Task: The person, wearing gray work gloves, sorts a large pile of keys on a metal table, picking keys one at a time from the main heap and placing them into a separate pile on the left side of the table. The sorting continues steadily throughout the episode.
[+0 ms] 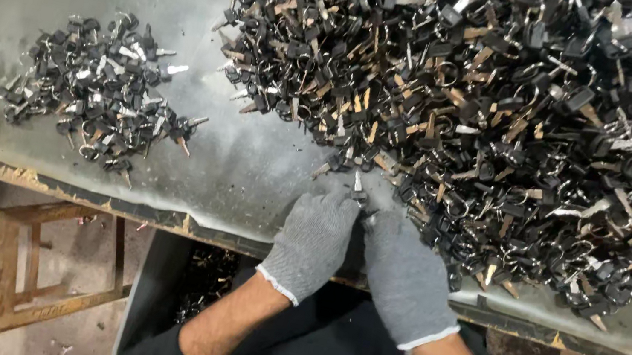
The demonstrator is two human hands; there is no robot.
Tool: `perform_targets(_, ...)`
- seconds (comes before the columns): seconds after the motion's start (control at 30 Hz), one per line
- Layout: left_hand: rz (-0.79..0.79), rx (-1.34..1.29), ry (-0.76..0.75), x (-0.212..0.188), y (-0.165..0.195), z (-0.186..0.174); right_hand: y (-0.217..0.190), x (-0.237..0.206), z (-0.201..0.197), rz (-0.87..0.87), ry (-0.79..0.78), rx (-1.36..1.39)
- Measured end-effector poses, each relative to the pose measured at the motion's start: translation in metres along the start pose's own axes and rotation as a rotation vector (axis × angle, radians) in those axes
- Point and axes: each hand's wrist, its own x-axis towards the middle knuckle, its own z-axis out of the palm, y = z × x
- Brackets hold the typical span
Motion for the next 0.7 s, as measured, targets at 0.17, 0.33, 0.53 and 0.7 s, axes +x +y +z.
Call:
perform_targets(0.17, 0.068, -0.007, 0.083, 0.003, -0.002, -0.006, 0.011, 0.009, -0.001, 0.076, -0.218, -0.144)
perform_targets(0.33, 0.024, -0.065, 0.094, 0.002, 0.001, -0.008, 0.014, 0.011, -0.005, 0.137, -0.266, -0.097)
perform_targets(0.53, 0.015, -0.078, 0.070, -0.001, 0.001, -0.005, 0.006, 0.015, -0.014, 0.069, -0.305, 0.131)
perform_targets(0.7, -0.040, -0.109, 0.069, -0.002, 0.005, -0.008, 0.005, 0.020, -0.020, -0.025, -0.206, 0.053)
